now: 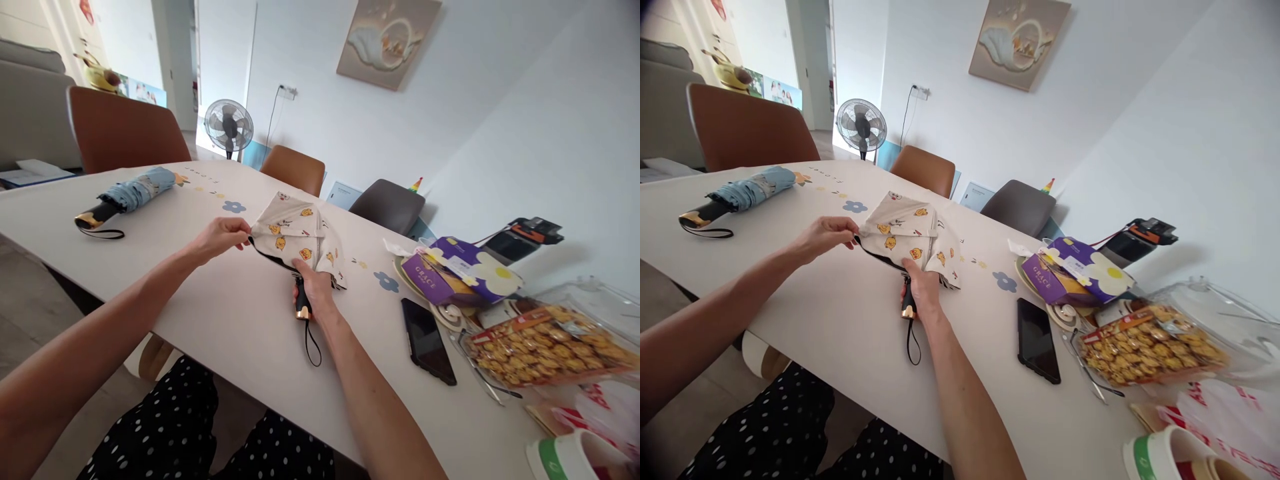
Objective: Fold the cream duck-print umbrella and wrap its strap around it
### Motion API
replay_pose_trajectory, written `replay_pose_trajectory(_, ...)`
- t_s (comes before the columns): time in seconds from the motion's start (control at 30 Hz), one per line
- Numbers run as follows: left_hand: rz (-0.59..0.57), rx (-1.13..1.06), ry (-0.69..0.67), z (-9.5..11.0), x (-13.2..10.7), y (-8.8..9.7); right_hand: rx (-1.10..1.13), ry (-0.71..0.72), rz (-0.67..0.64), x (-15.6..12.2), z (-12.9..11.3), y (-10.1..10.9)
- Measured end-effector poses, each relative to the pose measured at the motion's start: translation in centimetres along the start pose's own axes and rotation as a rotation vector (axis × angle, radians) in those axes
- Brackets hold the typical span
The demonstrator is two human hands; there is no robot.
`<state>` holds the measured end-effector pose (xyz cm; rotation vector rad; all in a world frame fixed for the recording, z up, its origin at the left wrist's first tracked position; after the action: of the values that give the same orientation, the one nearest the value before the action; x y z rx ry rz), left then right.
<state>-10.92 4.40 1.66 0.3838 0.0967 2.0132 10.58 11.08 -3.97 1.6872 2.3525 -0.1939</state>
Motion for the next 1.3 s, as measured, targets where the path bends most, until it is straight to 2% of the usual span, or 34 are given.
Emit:
replay_pose_trajectory(0.07, -0.048, 0.070, 0.112, -1.2, 0.2, -0.5, -0.002, 0.041, 0.001, 0.0, -0.1, 0.1)
replay_pose_trajectory(0.1, -0.062, 0.039, 0.161, -1.8, 0.3, -0.7, 0.000, 0.055, -0.003, 0.0, -0.1, 0.0)
replay_pose_trajectory(0.23, -0.096, -0.256, 0.308, -3.5, 0.3, -2.1, 0.011, 0.082, -0.031, -0.4, -0.2, -0.4)
replay_pose_trajectory(0.4, -0.027, -0.332, 0.258, -3.9, 0.7, -2.0, 0.027, 0.066, -0.042, -0.7, -0.5, -0.2)
replay_pose_trajectory(0.57, -0.069, -0.303, 0.238, -3.7, 0.6, -1.8, 0.030, -0.025, -0.020, -0.4, -0.3, 0.3)
replay_pose_trajectory(0.77, -0.075, -0.106, 0.289, -4.0, 0.4, -2.5, -0.013, 0.082, -0.053, -0.6, -0.5, -0.2)
replay_pose_trajectory(0.9, 0.114, 0.003, 0.272, -4.1, 1.0, -1.4, -0.005, 0.153, -0.069, -0.8, -0.8, -0.5)
replay_pose_trajectory(1.07, 0.320, 0.122, 0.308, -5.5, 1.9, 2.3, -0.019, 0.121, -0.004, -1.0, -1.0, -0.1)
replay_pose_trajectory(1.13, 0.422, 0.165, 0.299, -5.3, 1.9, 3.8, -0.027, 0.091, 0.012, -1.2, -1.1, 0.0)
replay_pose_trajectory(1.17, 0.487, 0.199, 0.261, -4.7, 1.7, 4.3, -0.030, 0.068, 0.015, -1.2, -1.0, 0.0)
replay_pose_trajectory(1.23, 0.606, 0.283, 0.101, -2.5, 0.9, 4.6, -0.035, 0.026, 0.017, -1.2, -0.8, 0.0)
replay_pose_trajectory(1.3, 0.642, 0.357, -0.130, 0.4, 0.0, 3.2, -0.041, 0.008, 0.011, -1.2, -0.6, -0.1)
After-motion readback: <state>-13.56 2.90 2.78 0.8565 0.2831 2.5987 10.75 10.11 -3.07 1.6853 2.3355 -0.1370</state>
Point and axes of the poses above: each hand's wrist, its own x-axis towards the middle knuckle, its own y-axis out of the back of the hand, z = x × y, the point moved 6 cm from there along x, towards the middle knuckle
